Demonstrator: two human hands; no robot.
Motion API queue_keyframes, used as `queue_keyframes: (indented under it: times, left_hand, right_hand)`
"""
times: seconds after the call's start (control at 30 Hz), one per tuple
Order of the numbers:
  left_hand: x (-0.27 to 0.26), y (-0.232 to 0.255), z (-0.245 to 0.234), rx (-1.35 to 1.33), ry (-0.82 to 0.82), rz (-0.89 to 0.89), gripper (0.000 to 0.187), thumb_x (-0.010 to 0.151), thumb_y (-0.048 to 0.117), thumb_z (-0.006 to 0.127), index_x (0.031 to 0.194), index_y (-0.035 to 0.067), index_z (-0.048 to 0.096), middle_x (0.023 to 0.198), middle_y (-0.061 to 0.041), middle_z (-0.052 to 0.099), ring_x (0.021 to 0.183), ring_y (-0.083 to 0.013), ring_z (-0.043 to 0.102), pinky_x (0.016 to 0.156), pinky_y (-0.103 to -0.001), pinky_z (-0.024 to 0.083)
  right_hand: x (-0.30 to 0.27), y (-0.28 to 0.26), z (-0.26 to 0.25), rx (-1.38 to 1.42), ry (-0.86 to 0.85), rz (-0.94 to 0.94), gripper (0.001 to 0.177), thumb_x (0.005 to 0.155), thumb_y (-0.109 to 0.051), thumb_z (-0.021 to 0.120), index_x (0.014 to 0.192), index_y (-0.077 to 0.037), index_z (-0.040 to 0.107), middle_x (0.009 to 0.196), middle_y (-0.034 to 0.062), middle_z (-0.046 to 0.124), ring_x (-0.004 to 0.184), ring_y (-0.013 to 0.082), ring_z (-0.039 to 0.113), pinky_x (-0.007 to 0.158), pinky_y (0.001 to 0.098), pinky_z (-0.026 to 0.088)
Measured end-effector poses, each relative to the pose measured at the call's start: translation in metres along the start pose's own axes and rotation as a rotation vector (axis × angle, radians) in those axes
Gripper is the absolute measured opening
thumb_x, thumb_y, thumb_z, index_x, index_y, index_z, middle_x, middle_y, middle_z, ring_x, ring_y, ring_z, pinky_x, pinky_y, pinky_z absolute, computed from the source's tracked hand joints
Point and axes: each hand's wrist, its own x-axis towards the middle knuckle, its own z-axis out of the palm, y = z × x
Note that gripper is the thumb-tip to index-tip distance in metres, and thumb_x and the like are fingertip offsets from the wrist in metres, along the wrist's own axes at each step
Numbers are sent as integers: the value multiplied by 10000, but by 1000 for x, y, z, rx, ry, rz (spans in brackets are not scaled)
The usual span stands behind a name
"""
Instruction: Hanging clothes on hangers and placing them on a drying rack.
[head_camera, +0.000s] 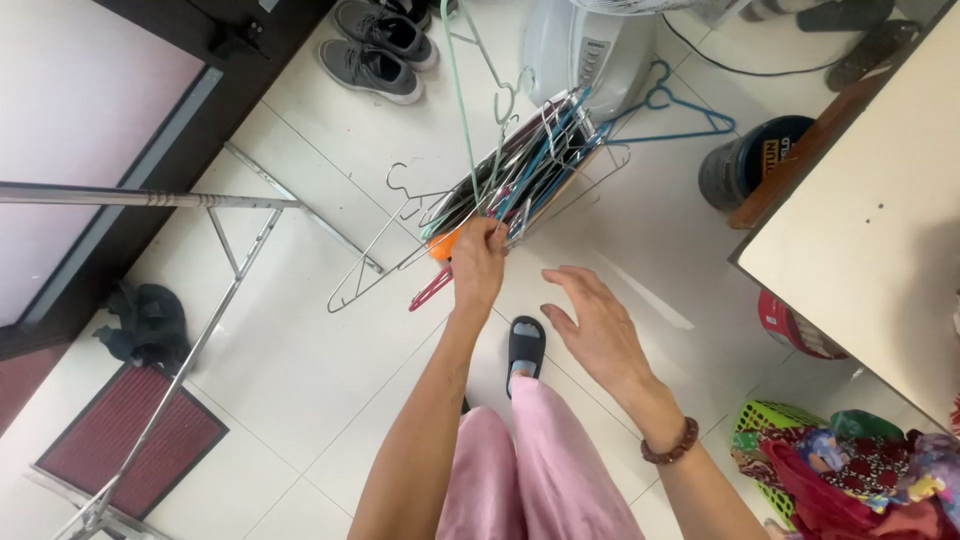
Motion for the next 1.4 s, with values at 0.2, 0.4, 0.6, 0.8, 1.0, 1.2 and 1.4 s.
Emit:
queue_keyframes:
  times: [0.2,0.4,0.6,0.8,1.0,1.2,1.4]
  left_hand:
    - [-18,59,-37,-2,-8,82,157,978,124,626,1019,-26,651,933,-175,684,731,-288,690,655,-401,535]
    - [-30,109,-101,-35,-63,75,216,1011,197,593,1040,-12,639,899,-144,697,763,-252,704,706,-383,541]
    - [-89,133,-168,-86,-146,-9,287,1005,267,600,1042,-18,611,884,-116,675,749,-188,725,674,-325,542]
    - [-131,164,-240,-16,-227,-100,228,970,211,604,1071,18,671,863,-107,662,771,-200,723,678,-331,556]
    - [-154,188,-293,45,-304,64,185,975,161,577,1053,26,677,966,-86,693,838,-192,733,779,-325,581]
    - [-161,199,-304,6,-402,48,187,972,128,568,1084,28,679,984,-89,646,876,-189,762,757,-330,589]
    - [-167,191,-276,5,-540,274,138,956,73,608,1055,24,692,913,-118,630,777,-205,711,696,-347,540]
  right_hand:
    - [-9,-22,-13,46,83,114,395,899,-224,687,1278,-128,633,1312,99,641,1177,329,623,975,419,494]
    - [-25,-46,-3,127,207,168,391,931,-263,663,1299,-132,640,1275,111,671,1146,274,660,908,408,560]
    - [-32,-71,19,384,229,293,430,991,-388,563,1331,-135,636,1266,140,699,1138,235,684,942,378,553]
    - [-48,-74,51,434,217,307,457,989,-421,553,1340,-141,638,1278,104,709,1124,221,697,954,358,542]
    - [-70,-94,73,895,111,388,467,1016,-416,479,1354,-129,626,1215,91,732,1095,194,691,936,337,538]
    - [-98,-118,40,1269,358,431,474,1020,-416,455,1378,-108,494,1197,153,698,1065,256,693,908,375,523]
    - [-150,-90,7,1324,664,284,487,1030,-382,488,1403,-70,494,1218,160,660,1082,245,654,921,389,518]
